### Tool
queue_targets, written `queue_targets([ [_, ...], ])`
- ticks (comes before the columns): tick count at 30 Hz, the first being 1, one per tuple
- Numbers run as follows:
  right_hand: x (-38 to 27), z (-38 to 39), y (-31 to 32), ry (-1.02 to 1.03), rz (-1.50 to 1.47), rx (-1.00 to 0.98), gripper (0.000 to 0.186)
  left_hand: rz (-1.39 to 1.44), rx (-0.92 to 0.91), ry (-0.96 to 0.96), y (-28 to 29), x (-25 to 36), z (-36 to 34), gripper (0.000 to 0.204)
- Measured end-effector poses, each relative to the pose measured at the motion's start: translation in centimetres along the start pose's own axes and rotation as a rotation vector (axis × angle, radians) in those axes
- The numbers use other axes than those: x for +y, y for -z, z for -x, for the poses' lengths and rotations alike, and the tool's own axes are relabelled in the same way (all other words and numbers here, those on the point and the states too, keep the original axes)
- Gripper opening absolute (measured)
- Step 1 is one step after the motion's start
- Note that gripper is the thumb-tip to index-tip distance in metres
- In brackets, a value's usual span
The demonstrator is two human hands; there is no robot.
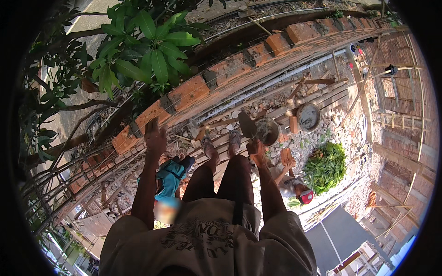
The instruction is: The person applies mortar to a brick wall using a trowel, places bricks, and smooths the mortar between them. The person works on a partially built brick wall, using a trowel to apply mortar and place bricks in sequence.
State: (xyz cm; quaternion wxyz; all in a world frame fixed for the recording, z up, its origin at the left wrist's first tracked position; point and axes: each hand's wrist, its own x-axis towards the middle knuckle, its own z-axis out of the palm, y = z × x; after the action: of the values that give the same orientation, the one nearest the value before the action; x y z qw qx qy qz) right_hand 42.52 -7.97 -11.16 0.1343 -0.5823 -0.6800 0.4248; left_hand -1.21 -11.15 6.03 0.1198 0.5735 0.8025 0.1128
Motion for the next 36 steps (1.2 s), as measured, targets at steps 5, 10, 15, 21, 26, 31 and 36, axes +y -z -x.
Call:
queue_targets([
  [5, 5.9, 6.7, -1.6, 0.181, 0.192, 0.187, 0.017, -0.053, 0.146, -0.311, -2.5, 5.1, -10.4, 0.050],
  [10, 11.9, 7.9, -1.0, -0.622, 0.262, 0.083, 0.016, -0.027, 0.097, -0.311, -5.2, 6.8, -15.8, 0.046],
  [15, 22.3, 1.9, 0.9, -0.493, 0.667, 0.053, 0.021, -0.098, 0.048, -0.531, -6.8, 5.3, -17.1, 0.050],
  [21, 27.9, -9.0, -6.8, -0.504, 1.148, -0.161, 0.016, 0.117, 0.011, -0.079, -6.1, 3.4, -17.6, 0.076],
  [26, 26.9, -3.0, -4.5, -0.288, 0.939, -0.274, 0.029, -0.305, 0.105, 0.057, -4.7, 1.8, -18.3, 0.073],
  [31, 29.3, -7.1, -4.5, -0.464, 0.673, 0.107, 0.021, -0.276, 0.117, -0.008, -4.3, 0.2, -18.0, 0.072],
  [36, 26.1, -4.1, -6.8, -0.382, 0.898, -0.364, 0.016, -0.294, 0.127, -0.042, -4.5, -0.3, -17.9, 0.072],
])
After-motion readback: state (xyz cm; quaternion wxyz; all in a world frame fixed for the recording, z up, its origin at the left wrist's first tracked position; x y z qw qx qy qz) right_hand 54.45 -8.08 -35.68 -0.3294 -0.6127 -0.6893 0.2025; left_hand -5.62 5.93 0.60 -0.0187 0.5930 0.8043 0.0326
